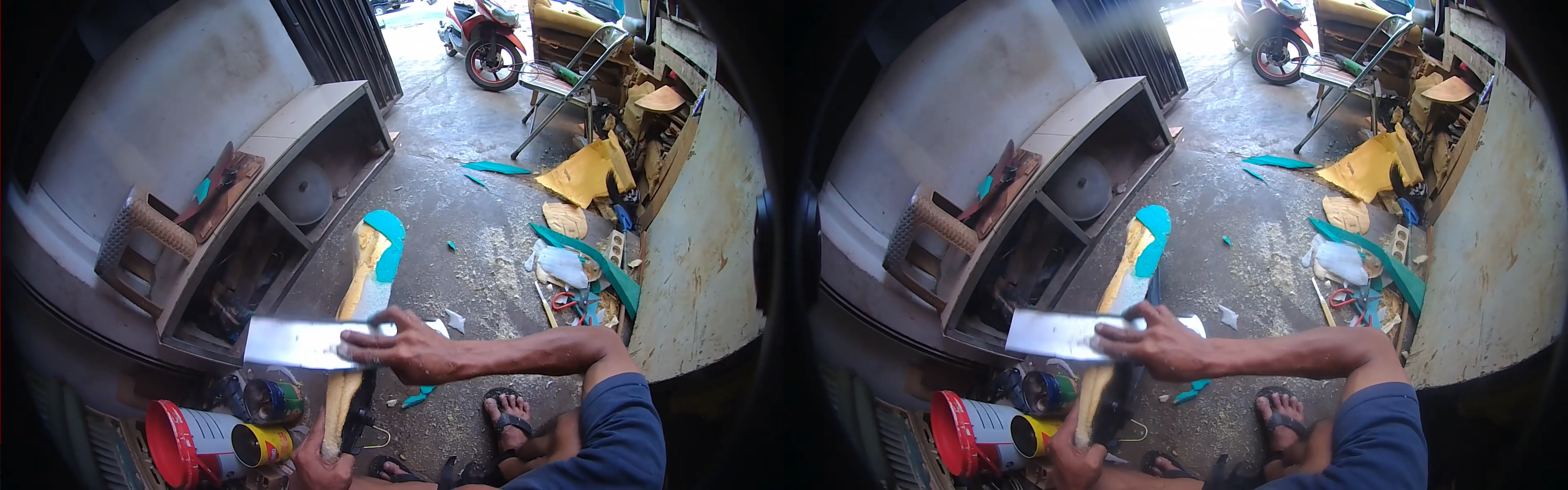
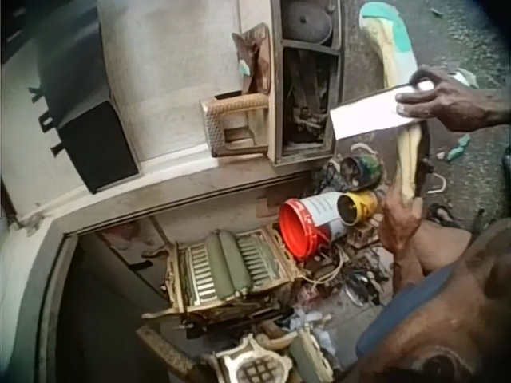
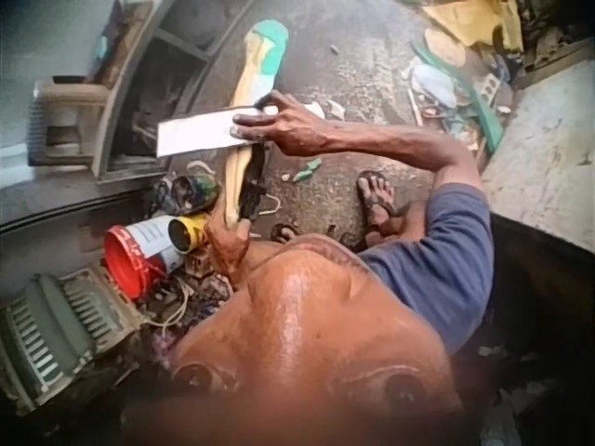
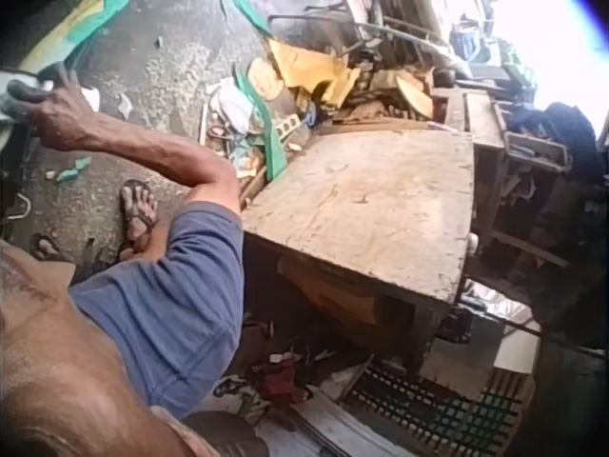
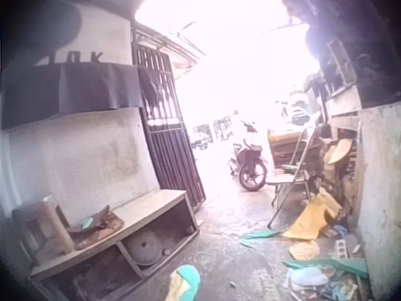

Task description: The person shapes a foam motorcycle seat by using a large blade to shave off thin layers of foam and using a smaller knife to trim edges and cut away pieces of green fabric.

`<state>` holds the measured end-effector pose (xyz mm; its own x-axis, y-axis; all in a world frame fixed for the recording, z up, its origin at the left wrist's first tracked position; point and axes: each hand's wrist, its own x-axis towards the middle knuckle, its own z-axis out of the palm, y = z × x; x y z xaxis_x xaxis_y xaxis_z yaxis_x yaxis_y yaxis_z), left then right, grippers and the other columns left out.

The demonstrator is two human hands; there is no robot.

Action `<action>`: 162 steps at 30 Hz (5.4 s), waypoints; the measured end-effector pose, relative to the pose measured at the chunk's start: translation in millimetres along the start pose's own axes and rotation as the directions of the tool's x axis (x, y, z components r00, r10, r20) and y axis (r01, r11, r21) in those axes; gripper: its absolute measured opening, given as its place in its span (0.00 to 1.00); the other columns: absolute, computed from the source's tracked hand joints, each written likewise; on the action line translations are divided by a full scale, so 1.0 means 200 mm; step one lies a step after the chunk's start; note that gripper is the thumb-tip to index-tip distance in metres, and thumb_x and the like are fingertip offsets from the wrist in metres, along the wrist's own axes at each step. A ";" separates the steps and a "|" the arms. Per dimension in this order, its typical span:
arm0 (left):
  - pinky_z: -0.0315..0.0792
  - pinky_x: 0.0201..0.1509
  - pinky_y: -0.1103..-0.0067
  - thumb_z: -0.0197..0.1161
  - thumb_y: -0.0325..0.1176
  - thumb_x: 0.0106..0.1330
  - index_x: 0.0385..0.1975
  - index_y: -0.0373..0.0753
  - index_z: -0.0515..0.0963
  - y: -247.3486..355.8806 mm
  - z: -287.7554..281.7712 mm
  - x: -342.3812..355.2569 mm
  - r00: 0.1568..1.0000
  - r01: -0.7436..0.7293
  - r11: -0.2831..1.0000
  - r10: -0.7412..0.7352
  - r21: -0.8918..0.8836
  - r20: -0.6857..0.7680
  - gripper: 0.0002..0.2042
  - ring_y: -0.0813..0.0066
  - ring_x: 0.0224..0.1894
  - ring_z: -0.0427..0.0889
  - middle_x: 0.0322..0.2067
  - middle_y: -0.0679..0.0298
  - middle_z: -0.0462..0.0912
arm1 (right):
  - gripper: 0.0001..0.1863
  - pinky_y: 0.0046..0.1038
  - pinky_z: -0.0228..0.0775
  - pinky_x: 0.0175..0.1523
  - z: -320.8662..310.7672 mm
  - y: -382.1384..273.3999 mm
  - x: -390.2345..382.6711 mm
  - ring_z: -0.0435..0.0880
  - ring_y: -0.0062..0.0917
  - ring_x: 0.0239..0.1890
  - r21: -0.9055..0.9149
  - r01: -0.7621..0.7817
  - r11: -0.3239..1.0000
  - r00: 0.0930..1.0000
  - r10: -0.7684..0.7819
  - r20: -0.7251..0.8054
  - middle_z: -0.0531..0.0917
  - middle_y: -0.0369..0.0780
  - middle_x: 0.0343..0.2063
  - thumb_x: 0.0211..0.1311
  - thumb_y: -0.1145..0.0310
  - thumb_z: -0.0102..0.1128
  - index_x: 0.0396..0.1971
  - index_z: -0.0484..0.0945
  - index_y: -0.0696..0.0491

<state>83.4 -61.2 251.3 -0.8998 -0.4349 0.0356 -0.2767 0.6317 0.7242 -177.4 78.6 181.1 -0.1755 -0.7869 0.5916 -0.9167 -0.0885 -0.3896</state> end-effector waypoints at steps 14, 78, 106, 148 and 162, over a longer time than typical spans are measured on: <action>0.73 0.62 0.63 0.59 0.27 0.49 0.67 0.33 0.72 0.08 0.02 0.04 0.997 0.060 0.985 -0.066 0.161 0.035 0.37 0.40 0.57 0.81 0.55 0.36 0.80 | 0.36 0.54 0.74 0.55 0.04 0.12 -0.02 0.76 0.47 0.58 -0.231 -0.162 0.959 0.987 0.158 -0.038 0.75 0.37 0.69 0.58 0.75 0.59 0.70 0.71 0.41; 0.71 0.69 0.65 0.60 0.25 0.44 0.65 0.24 0.71 0.07 0.03 0.08 0.999 0.007 0.993 -0.011 0.115 0.033 0.38 0.42 0.63 0.79 0.59 0.35 0.78 | 0.38 0.45 0.74 0.52 -0.19 0.31 -0.05 0.72 0.43 0.57 -0.292 -0.171 0.941 0.975 0.204 0.087 0.80 0.35 0.65 0.54 0.82 0.57 0.68 0.75 0.42; 0.68 0.72 0.65 0.58 0.24 0.42 0.64 0.24 0.71 0.07 0.10 0.10 0.999 -0.039 0.991 0.035 0.132 0.037 0.39 0.41 0.66 0.76 0.60 0.35 0.77 | 0.35 0.44 0.75 0.50 -0.12 0.37 -0.05 0.75 0.38 0.57 -0.286 -0.138 0.948 0.977 0.178 0.117 0.86 0.34 0.57 0.55 0.81 0.56 0.66 0.77 0.44; 0.70 0.70 0.65 0.57 0.23 0.43 0.65 0.22 0.70 0.12 0.09 0.10 1.000 -0.003 0.994 0.005 0.110 -0.013 0.39 0.43 0.64 0.79 0.59 0.34 0.78 | 0.25 0.51 0.76 0.48 -0.13 0.15 -0.02 0.76 0.44 0.59 -0.374 -0.073 0.925 0.995 0.094 0.038 0.85 0.35 0.59 0.70 0.75 0.49 0.65 0.75 0.49; 0.70 0.69 0.64 0.57 0.24 0.43 0.65 0.22 0.70 0.07 0.19 0.10 0.999 0.033 0.999 -0.034 -0.037 -0.026 0.40 0.41 0.63 0.79 0.58 0.34 0.79 | 0.35 0.48 0.72 0.55 -0.20 0.59 -0.06 0.77 0.44 0.58 -0.357 -0.277 0.892 0.953 0.303 0.017 0.85 0.38 0.58 0.57 0.88 0.51 0.66 0.76 0.47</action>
<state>48.1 -36.6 236.5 -0.8806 -0.4730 0.0287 -0.2938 0.5924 0.7501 -297.4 101.2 156.4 -0.4386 -0.7869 0.4340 -0.8973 0.3570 -0.2596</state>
